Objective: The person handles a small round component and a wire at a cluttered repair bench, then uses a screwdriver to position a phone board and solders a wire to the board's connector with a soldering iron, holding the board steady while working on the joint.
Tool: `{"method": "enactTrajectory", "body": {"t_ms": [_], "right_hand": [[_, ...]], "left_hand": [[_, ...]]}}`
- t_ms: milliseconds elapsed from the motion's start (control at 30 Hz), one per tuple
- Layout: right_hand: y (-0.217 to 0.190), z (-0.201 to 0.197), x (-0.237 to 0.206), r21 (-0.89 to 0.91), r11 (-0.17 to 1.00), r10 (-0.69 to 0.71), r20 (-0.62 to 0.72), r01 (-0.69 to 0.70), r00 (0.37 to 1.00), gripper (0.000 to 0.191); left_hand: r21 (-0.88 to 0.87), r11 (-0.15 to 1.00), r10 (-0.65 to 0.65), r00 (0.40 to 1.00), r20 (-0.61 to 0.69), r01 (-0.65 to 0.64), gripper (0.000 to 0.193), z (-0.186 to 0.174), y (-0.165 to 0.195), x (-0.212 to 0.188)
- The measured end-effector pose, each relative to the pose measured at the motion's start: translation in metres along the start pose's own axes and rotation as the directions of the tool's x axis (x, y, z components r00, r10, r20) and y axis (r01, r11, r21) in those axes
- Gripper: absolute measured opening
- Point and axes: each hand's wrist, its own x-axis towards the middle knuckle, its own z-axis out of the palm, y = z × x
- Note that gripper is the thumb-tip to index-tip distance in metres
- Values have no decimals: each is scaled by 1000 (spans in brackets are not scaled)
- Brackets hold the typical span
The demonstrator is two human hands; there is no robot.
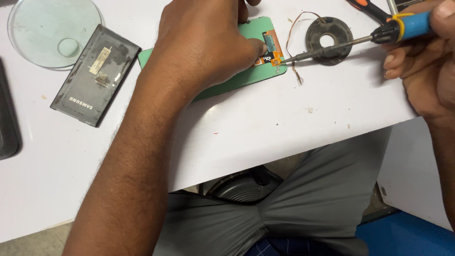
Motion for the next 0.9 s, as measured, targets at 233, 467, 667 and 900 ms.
{"method": "enactTrajectory", "body": {"t_ms": [233, 467, 667, 900], "right_hand": [[5, -2, -3, 39, 999, 15, -15, -14, 1000, 39], [-7, 8, -1, -19, 1000, 17, 4, -17, 1000, 39], [-7, 7, 0, -50, 999, 2, 14, -1, 1000, 40], [2, 0, -3, 39, 999, 32, -8, -31, 999, 38]], "left_hand": [[14, 1000, -7, 1000, 12, 7, 40, 0, -1, 0], [7, 1000, 9, 1000, -5, -9, 40, 0, -2, -2], [7, 1000, 17, 1000, -11, -17, 41, 0, -1, -1], [6, 1000, 10, 1000, -12, -10, 39, 0, -1, -1]]}}
